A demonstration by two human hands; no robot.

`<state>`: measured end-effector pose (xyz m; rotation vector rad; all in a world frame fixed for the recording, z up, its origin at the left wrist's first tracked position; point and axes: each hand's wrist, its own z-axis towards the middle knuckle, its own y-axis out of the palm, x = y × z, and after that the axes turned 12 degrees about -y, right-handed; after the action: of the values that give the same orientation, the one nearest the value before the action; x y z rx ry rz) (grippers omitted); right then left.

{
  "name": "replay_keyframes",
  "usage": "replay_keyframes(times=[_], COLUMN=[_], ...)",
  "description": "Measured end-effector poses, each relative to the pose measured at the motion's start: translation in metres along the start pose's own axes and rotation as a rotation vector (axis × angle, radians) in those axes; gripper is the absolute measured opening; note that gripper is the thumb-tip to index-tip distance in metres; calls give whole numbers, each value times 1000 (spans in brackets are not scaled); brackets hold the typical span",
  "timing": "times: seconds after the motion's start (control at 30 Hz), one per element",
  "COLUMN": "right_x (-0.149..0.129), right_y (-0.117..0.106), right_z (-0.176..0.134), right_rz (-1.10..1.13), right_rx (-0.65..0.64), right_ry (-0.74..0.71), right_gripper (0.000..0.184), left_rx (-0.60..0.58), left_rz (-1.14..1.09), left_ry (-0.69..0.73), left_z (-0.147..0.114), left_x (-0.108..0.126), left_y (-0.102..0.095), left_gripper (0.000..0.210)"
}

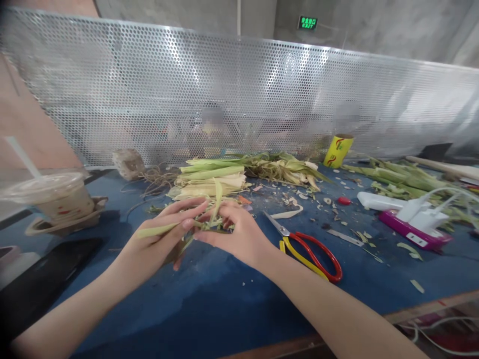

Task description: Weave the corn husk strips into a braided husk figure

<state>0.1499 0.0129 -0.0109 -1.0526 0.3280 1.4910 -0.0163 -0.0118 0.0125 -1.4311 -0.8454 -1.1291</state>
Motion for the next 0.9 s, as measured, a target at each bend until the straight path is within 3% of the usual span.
replay_keyframes(times=[0.1, 0.37, 0.53, 0.67, 0.9], right_x=[-1, -5, 2, 7, 7], right_y=[1, 4, -2, -4, 0], right_z=[-1, -1, -1, -1, 2], right_rz=[78, 316, 154, 45, 144], right_rx=[16, 100, 135, 182, 215], right_ry=[-43, 92, 93, 43, 80], right_gripper=[10, 7, 12, 15, 16], left_rx=[-27, 43, -41, -43, -56], left_rz=[2, -75, -89, -12, -54], left_ry=[-23, -55, -175, -184, -241], left_z=[1, 3, 7, 8, 3], left_x=[-2, 4, 1, -4, -8], left_y=[0, 1, 2, 1, 3], left_gripper=[30, 26, 35, 19, 27])
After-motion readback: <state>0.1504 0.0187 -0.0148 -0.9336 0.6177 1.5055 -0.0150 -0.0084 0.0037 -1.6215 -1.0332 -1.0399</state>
